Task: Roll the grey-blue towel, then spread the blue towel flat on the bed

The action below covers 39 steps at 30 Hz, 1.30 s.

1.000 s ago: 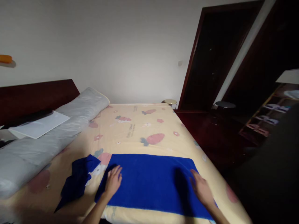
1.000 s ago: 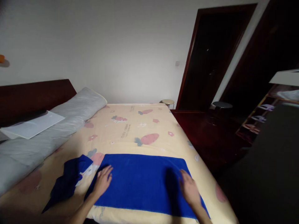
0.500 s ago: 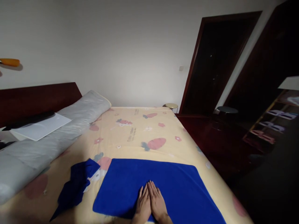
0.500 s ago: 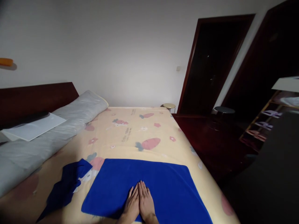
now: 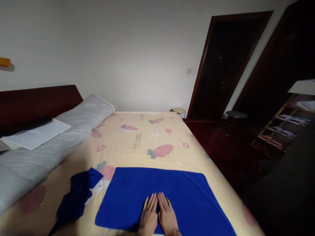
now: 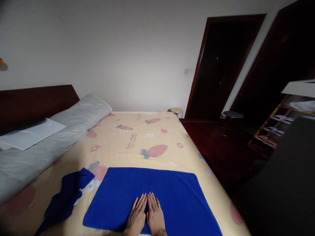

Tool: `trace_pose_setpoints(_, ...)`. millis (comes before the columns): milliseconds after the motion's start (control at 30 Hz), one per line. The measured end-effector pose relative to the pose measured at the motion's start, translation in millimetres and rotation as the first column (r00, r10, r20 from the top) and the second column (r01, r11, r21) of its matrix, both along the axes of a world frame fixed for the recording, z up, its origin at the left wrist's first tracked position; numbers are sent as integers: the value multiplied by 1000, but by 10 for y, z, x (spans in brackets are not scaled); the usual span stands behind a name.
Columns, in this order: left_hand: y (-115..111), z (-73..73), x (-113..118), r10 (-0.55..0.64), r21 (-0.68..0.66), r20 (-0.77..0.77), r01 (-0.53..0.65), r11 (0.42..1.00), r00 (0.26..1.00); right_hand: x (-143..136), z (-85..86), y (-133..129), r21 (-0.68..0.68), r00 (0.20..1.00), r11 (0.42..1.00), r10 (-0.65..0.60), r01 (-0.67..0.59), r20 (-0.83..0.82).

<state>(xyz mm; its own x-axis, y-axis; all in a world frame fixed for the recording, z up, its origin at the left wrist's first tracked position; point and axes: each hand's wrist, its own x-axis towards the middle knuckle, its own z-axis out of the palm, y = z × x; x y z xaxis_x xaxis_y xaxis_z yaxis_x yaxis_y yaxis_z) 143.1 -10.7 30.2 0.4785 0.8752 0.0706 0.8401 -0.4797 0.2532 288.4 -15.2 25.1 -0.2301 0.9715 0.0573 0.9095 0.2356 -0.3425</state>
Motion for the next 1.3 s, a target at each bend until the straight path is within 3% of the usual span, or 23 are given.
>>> trace_pose_setpoints(200, 11, 134, -401, 45, 64, -16, -44, 997, 999, 407, 63, -43, 28, 999, 998, 48, -49, 15)
trace_pose_setpoints(367, 23, 252, -1168, 162, 106, -121, -150, 983, 979, 1137, 36, -141, 23, 998, 999, -43, 42, 53)
trace_pose_setpoints(567, -73, 219, -2103, 381, 168, -226, -349, 922, 896, 2167, -222, -332, 141, 951, 948, -299, 286, 80)
trace_pose_setpoints(667, -109, 144, -2346, 465, 207, -232, -424, 882, 854, 2542, -379, -440, 190, 925, 913, -376, 360, 52)
trace_pose_setpoints(767, -100, 64, -2420, 495, 241, -241, -442, 864, 835, 2739, -488, -505, 238, 905, 883, -424, 404, 39)
trace_pose_setpoints(867, -47, 54, -2307, 530, 287, -261, -459, 841, 807, 2644, -469, -469, 298, 867, 837, -496, 459, 57)
trace_pose_setpoints(933, 0, 105, -2083, 506, 290, -247, -436, 852, 826, 2350, -359, -382, 311, 864, 834, -498, 456, 68)
trace_pose_setpoints(1067, 97, 233, -1229, 315, 192, -140, -287, 939, 939, 1279, -6, -118, 169, 959, 949, -278, 265, 57)
trace_pose_setpoints(1167, 163, 212, -466, 230, 48, -19, -229, 972, 973, 440, 170, 69, 23, 988, 987, -156, 156, -8)
trace_pose_setpoints(1233, 201, 135, -104, 182, -83, 48, -177, 981, 982, 77, 180, 155, -47, 996, 997, -68, 65, -62)
trace_pose_setpoints(1300, 229, 50, 51, 153, -196, 80, -135, 971, 985, -71, 126, 204, -56, 993, 998, 18, -24, -115)
